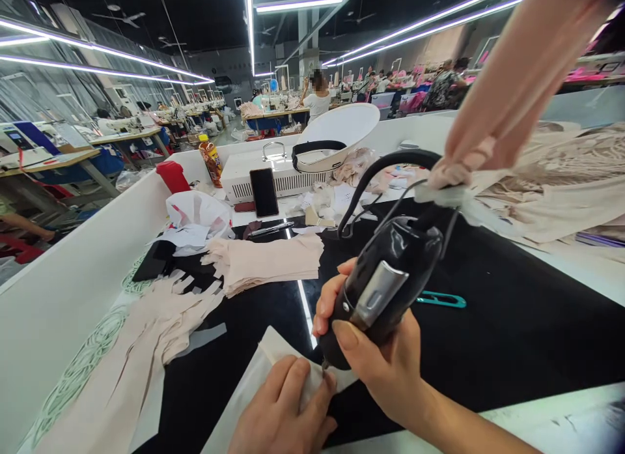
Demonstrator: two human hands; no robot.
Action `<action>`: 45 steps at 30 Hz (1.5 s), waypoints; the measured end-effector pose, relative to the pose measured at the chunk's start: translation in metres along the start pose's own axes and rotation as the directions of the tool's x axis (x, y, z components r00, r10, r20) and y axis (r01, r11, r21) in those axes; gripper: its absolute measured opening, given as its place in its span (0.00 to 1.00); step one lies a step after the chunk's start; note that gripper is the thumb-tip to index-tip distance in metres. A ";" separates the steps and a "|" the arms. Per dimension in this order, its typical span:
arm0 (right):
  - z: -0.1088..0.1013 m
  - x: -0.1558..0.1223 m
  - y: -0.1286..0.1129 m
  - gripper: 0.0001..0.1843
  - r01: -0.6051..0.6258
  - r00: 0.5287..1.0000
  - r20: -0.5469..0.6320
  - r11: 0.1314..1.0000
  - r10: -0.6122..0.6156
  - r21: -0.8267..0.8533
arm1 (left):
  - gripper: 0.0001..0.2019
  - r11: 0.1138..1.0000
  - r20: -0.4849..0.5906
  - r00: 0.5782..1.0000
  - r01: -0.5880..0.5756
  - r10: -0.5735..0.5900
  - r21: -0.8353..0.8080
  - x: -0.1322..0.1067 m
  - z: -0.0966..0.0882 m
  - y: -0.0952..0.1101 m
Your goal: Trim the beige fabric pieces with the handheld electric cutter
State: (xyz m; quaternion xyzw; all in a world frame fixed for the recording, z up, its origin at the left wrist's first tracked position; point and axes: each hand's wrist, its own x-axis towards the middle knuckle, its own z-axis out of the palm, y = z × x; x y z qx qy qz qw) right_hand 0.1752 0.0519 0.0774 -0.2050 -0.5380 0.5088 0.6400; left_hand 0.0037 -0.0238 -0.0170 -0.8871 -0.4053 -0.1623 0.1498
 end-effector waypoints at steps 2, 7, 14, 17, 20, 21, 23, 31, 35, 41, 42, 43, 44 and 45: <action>0.000 0.000 0.000 0.10 0.002 1.000 -0.002 1.000 -0.002 -0.008 | 0.19 1.000 -0.005 1.000 0.011 -0.011 -0.006 -0.001 0.000 0.000; 0.004 0.005 0.004 0.16 0.031 0.999 -0.017 0.999 -0.031 0.037 | 0.20 0.999 0.005 0.999 0.034 -0.034 -0.034 -0.001 0.000 0.000; 0.006 0.005 0.009 0.14 0.029 0.999 0.025 0.999 -0.029 0.014 | 0.23 0.995 -0.026 0.998 0.057 -0.059 -0.080 0.006 -0.002 0.004; 0.005 0.003 0.011 0.12 0.021 1.000 0.013 1.000 -0.021 -0.019 | 0.24 0.990 -0.041 0.995 0.089 -0.094 -0.105 0.006 0.000 0.005; 0.005 0.002 0.012 0.14 0.004 1.000 0.001 1.000 -0.004 -0.011 | 0.28 0.984 -0.047 0.989 0.135 -0.141 -0.116 0.004 0.003 0.007; 0.005 0.003 0.013 0.16 0.001 1.000 -0.004 1.000 -0.001 -0.003 | 0.30 0.981 -0.046 0.987 0.150 -0.156 -0.121 0.003 0.003 0.008; 0.006 0.004 0.013 0.18 0.008 1.000 -0.017 1.000 -0.007 0.018 | 0.33 0.973 -0.036 0.980 0.189 -0.196 -0.134 0.002 0.004 0.011; 0.009 0.008 0.017 0.19 0.008 1.000 0.001 0.998 -0.008 0.057 | 0.26 0.934 0.003 0.950 0.307 -0.312 -0.181 0.006 0.006 0.019; 0.009 0.007 0.021 0.20 0.009 1.000 -0.006 0.999 -0.009 0.037 | 0.29 0.922 0.012 0.944 0.323 -0.329 -0.214 0.006 0.008 0.020; 0.010 0.007 0.023 0.18 0.006 1.000 -0.010 0.999 -0.005 0.039 | 0.29 0.920 0.013 0.944 0.326 -0.331 -0.217 0.007 0.006 0.021; 0.010 0.007 0.024 0.17 0.001 1.000 -0.010 0.999 -0.001 0.041 | 0.28 0.919 0.021 0.943 0.330 -0.333 -0.215 0.007 0.006 0.021; 0.010 0.007 0.024 0.17 -0.003 1.000 -0.006 0.999 0.003 0.046 | 0.28 0.918 0.031 0.941 0.336 -0.337 -0.213 0.008 0.004 0.021; 0.009 0.008 0.024 0.17 -0.004 1.000 -0.001 0.999 0.004 0.053 | 0.27 0.915 0.043 0.939 0.343 -0.342 -0.213 0.008 0.003 0.021; 0.009 0.009 0.024 0.17 -0.001 1.000 0.003 0.998 0.001 0.063 | 0.26 0.911 0.057 0.936 0.351 -0.348 -0.217 0.008 0.001 0.020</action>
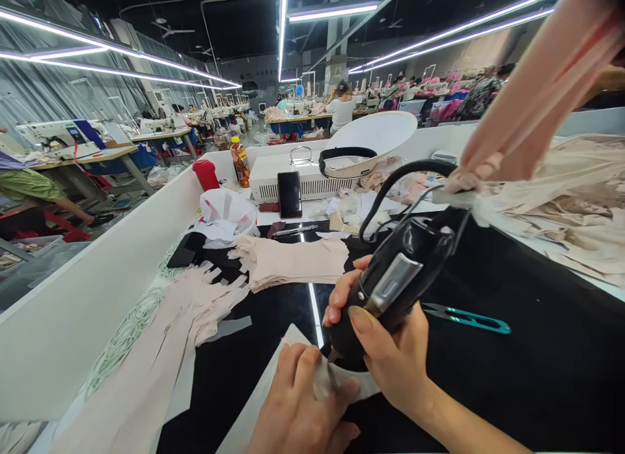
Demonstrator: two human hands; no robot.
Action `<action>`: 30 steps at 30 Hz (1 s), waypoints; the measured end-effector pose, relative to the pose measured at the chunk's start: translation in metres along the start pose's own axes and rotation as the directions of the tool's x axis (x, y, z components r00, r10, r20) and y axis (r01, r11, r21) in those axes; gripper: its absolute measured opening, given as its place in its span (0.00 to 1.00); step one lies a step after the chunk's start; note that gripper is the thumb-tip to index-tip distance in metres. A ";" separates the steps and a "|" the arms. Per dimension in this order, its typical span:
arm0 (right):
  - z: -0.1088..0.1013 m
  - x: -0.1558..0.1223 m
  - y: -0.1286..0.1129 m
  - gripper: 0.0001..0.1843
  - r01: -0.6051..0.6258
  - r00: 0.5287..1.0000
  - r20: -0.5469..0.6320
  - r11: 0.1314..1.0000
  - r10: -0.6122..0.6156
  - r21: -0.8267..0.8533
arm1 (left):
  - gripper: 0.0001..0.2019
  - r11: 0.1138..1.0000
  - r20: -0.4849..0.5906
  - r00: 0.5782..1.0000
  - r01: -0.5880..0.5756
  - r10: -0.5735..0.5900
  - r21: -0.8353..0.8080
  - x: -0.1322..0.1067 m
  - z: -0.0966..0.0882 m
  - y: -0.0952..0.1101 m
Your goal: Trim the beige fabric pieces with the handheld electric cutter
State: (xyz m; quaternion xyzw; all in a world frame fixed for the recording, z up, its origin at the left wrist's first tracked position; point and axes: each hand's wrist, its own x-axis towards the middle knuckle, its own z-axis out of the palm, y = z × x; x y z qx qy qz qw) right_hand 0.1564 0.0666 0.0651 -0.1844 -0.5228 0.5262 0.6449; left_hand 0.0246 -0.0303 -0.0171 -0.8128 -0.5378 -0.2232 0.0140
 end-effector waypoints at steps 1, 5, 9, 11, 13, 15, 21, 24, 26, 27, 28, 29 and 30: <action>-0.001 0.001 -0.001 0.17 0.005 1.000 0.000 1.000 -0.005 0.009 | 0.26 1.000 0.013 1.000 0.009 -0.009 -0.012 0.000 -0.003 -0.001; -0.008 0.005 -0.007 0.20 0.029 0.999 -0.037 1.000 -0.029 0.009 | 0.31 0.995 0.103 0.995 0.010 0.000 -0.100 -0.002 -0.023 -0.012; -0.024 0.007 -0.013 0.19 0.023 0.997 -0.068 0.998 -0.027 -0.057 | 0.22 0.986 0.159 0.987 0.021 0.005 -0.164 -0.003 -0.052 -0.032; -0.033 0.008 -0.015 0.18 0.027 0.996 -0.077 0.992 -0.036 -0.121 | 0.17 0.983 0.142 0.988 0.087 -0.065 -0.159 0.000 -0.064 -0.041; -0.041 0.010 -0.016 0.17 0.036 0.995 -0.084 0.980 -0.053 -0.194 | 0.15 0.978 0.137 0.983 0.139 -0.118 -0.157 0.006 -0.070 -0.046; -0.046 0.012 -0.019 0.17 0.049 0.993 -0.089 0.964 -0.074 -0.260 | 0.15 0.973 0.154 0.979 0.159 -0.133 -0.169 0.015 -0.072 -0.048; -0.057 0.022 -0.034 0.25 0.089 0.969 -0.153 0.857 -0.191 -0.507 | 0.09 0.980 0.251 0.966 0.109 -0.065 -0.165 0.046 -0.058 -0.037; -0.077 0.018 -0.039 0.33 0.240 0.846 -0.252 0.758 -0.470 -0.607 | 0.08 0.989 0.305 0.952 0.066 -0.022 -0.135 0.058 -0.050 -0.028; -0.093 0.008 -0.041 0.32 0.459 0.644 -0.236 0.614 -0.728 -0.642 | 0.06 0.988 0.337 0.942 0.062 -0.011 -0.142 0.063 -0.046 -0.025; -0.099 0.000 -0.042 0.27 0.461 0.639 -0.199 0.577 -0.743 -0.674 | 0.06 0.985 0.346 0.938 0.071 -0.013 -0.154 0.065 -0.045 -0.024; -0.105 -0.008 -0.042 0.18 0.440 0.686 -0.127 0.548 -0.716 -0.712 | 0.08 0.983 0.349 0.937 0.083 -0.021 -0.166 0.067 -0.044 -0.024; -0.108 -0.016 -0.042 0.10 0.409 0.798 -0.032 0.579 -0.602 -0.705 | 0.09 0.979 0.344 0.939 0.101 -0.035 -0.178 0.068 -0.044 -0.024; -0.110 -0.024 -0.041 0.06 0.370 0.886 0.074 0.600 -0.458 -0.710 | 0.10 0.973 0.332 0.942 0.123 -0.053 -0.194 0.070 -0.045 -0.025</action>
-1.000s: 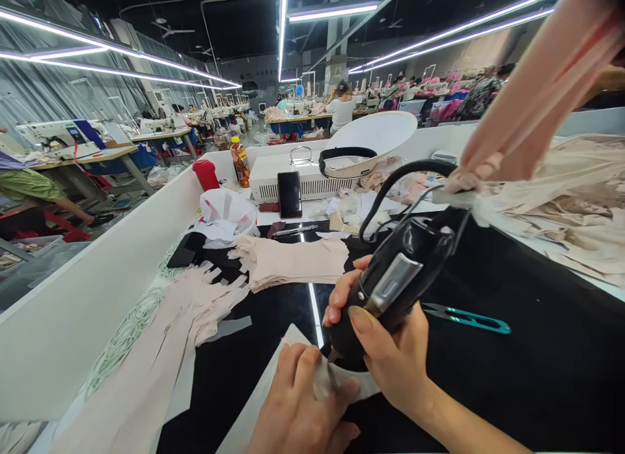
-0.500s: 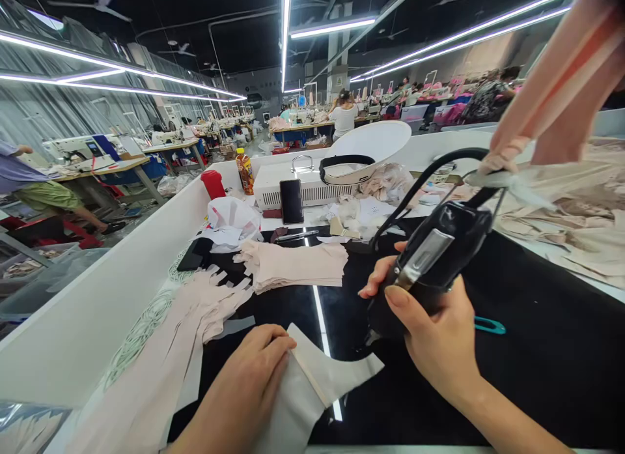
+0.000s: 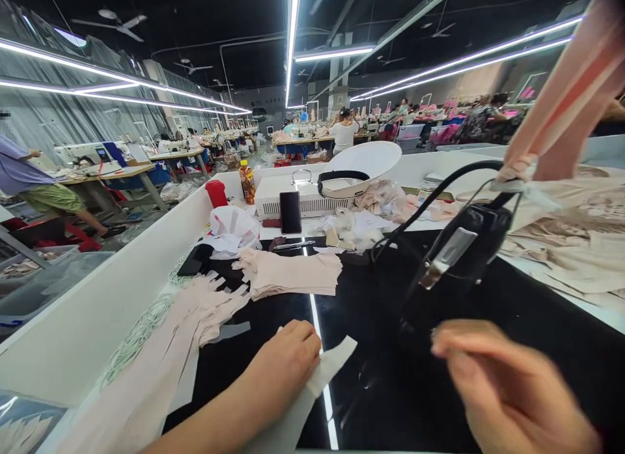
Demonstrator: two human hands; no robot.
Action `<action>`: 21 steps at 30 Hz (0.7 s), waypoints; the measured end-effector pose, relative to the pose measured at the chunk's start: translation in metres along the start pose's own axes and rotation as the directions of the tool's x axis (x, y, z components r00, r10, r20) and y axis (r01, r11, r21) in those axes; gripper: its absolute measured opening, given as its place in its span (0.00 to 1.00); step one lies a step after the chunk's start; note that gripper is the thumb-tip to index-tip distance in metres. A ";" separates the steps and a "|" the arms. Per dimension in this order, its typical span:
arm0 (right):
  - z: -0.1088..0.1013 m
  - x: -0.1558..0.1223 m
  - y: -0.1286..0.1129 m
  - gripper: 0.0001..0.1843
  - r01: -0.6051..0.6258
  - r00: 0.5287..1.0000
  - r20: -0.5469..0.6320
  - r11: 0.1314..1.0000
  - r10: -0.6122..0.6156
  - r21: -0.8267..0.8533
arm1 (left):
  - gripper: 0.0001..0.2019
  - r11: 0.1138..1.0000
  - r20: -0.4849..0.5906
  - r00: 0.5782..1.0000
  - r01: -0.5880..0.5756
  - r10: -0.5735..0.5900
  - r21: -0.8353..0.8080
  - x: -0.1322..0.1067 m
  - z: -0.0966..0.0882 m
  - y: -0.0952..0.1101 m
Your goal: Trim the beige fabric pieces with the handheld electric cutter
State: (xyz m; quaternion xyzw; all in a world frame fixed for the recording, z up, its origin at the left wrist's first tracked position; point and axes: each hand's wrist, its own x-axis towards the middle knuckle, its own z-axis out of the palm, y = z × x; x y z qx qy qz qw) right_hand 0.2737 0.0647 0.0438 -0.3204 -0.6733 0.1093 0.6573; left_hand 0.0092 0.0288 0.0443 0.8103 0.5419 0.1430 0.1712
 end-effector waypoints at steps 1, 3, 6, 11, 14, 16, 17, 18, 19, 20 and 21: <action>0.000 -0.007 -0.001 0.04 -0.061 0.977 0.202 0.997 0.068 -0.041 | 0.10 0.999 -0.021 1.000 0.018 -0.018 -0.028 0.001 -0.002 -0.001; 0.009 -0.020 -0.003 0.04 -0.138 0.862 0.488 0.990 0.139 -0.038 | 0.09 0.993 -0.068 0.996 0.049 -0.057 -0.110 0.005 -0.009 -0.004; 0.038 -0.033 -0.003 0.15 -0.421 0.707 0.596 0.904 0.380 -0.077 | 0.06 0.964 -0.154 0.983 0.056 -0.098 -0.260 0.017 -0.024 -0.008; 0.092 -0.032 -0.013 0.30 -0.765 0.494 0.756 0.629 0.429 0.143 | 0.15 0.905 -0.342 0.922 0.020 -0.181 -0.424 0.045 -0.055 -0.017; 0.111 -0.019 -0.010 0.25 -0.682 0.570 0.712 0.719 0.410 0.133 | 0.17 0.883 -0.439 0.864 0.014 -0.247 -0.469 0.056 -0.075 -0.032; 0.118 -0.007 0.004 0.22 -0.601 0.644 0.648 0.793 0.407 0.099 | 0.17 0.870 -0.485 0.823 0.021 -0.295 -0.492 0.059 -0.085 -0.046; 0.121 -0.001 0.014 0.22 -0.597 0.656 0.622 0.798 0.427 0.082 | 0.17 0.864 -0.503 0.803 0.029 -0.320 -0.503 0.060 -0.089 -0.055; 0.123 0.006 0.025 0.23 -0.599 0.669 0.585 0.799 0.459 0.058 | 0.17 0.858 -0.516 0.785 0.040 -0.344 -0.512 0.060 -0.091 -0.063; 0.126 0.013 0.036 0.23 -0.604 0.676 0.551 0.796 0.489 0.034 | 0.17 0.852 -0.524 0.769 0.052 -0.367 -0.520 0.061 -0.091 -0.071; 0.128 0.019 0.047 0.24 -0.612 0.678 0.524 0.791 0.515 0.015 | 0.16 0.846 -0.525 0.758 0.066 -0.387 -0.529 0.062 -0.090 -0.079; 0.130 0.025 0.056 0.24 -0.615 0.686 0.495 0.789 0.533 0.003 | 0.15 0.839 -0.519 0.752 0.082 -0.407 -0.538 0.063 -0.088 -0.086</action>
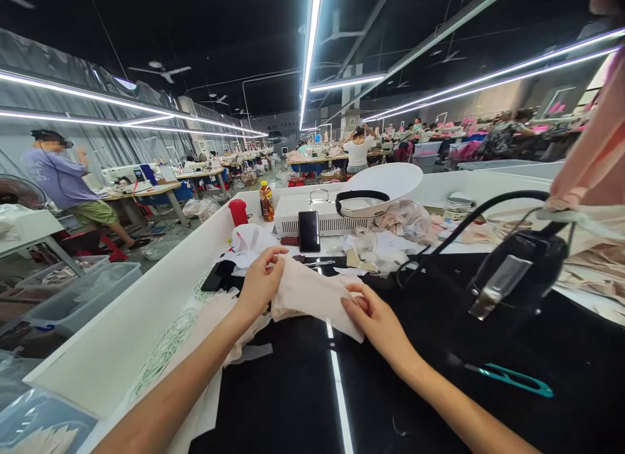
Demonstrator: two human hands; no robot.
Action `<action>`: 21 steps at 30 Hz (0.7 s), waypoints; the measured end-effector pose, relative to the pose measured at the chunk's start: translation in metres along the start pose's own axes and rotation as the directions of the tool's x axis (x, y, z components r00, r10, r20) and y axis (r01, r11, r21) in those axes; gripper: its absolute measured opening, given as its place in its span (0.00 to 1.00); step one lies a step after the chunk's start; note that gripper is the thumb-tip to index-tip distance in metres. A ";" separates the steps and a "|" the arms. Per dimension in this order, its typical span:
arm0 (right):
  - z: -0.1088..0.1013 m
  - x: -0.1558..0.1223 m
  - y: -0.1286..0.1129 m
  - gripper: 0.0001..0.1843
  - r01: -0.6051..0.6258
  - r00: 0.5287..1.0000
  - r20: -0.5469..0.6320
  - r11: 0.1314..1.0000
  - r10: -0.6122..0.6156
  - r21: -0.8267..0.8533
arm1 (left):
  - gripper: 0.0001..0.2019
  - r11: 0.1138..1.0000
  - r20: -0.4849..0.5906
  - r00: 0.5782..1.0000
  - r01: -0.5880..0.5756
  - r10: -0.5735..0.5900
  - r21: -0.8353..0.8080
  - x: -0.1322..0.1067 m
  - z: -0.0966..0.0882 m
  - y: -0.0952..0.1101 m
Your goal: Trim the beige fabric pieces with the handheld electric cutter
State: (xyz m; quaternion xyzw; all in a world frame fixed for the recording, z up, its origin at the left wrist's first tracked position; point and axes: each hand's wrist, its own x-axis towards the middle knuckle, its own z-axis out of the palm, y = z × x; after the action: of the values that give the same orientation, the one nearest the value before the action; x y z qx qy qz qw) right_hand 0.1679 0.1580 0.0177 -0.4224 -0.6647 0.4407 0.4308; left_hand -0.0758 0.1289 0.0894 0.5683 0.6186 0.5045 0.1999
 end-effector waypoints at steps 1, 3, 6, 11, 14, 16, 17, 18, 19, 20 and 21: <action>-0.003 0.009 0.003 0.24 -0.008 0.999 -0.039 1.000 0.008 -0.006 | 0.14 1.000 0.000 1.000 0.022 -0.022 0.001 0.003 0.001 -0.007; -0.007 0.025 0.007 0.25 -0.019 0.994 -0.110 1.000 0.017 -0.014 | 0.12 0.998 0.015 0.998 0.069 -0.069 0.002 0.007 0.005 -0.018; -0.009 0.041 0.010 0.25 -0.024 0.985 -0.172 0.999 0.015 -0.048 | 0.12 0.992 0.048 0.991 0.126 -0.127 0.022 0.012 0.011 -0.029; -0.009 0.061 0.018 0.23 -0.004 0.985 -0.168 0.979 -0.031 -0.202 | 0.15 0.976 0.100 0.978 0.168 -0.183 0.140 0.015 0.016 -0.046; -0.013 0.063 0.023 0.23 0.028 0.986 -0.145 0.947 -0.079 -0.320 | 0.15 0.957 0.143 0.966 0.178 -0.214 0.228 0.008 0.015 -0.052; -0.016 0.059 0.024 0.25 0.048 0.986 -0.129 0.923 -0.104 -0.381 | 0.16 0.945 0.161 0.962 0.172 -0.222 0.278 0.002 0.011 -0.051; -0.018 0.057 0.024 0.26 0.056 0.986 -0.122 0.913 -0.115 -0.405 | 0.16 0.939 0.163 0.962 0.163 -0.219 0.303 -0.001 0.006 -0.048; -0.019 0.053 0.023 0.26 0.066 0.986 -0.113 0.904 -0.125 -0.423 | 0.16 0.931 0.159 0.964 0.149 -0.212 0.332 -0.004 -0.001 -0.043; -0.021 0.049 0.022 0.26 0.078 0.985 -0.102 0.897 -0.136 -0.436 | 0.15 0.922 0.153 0.968 0.133 -0.200 0.364 -0.008 -0.010 -0.038; -0.022 0.046 0.021 0.26 0.093 0.985 -0.090 0.892 -0.147 -0.443 | 0.15 0.908 0.141 0.972 0.116 -0.187 0.402 -0.012 -0.021 -0.031; -0.023 0.042 0.020 0.25 0.111 0.984 -0.075 0.889 -0.160 -0.444 | 0.15 0.890 0.126 0.977 0.101 -0.174 0.445 -0.017 -0.035 -0.025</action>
State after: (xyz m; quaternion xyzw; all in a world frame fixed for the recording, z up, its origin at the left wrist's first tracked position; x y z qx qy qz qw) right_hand 0.1817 0.2072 0.0127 -0.4846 -0.7500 0.2248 0.3901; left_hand -0.1120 0.1034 0.0769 0.5924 0.7360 0.2899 0.1530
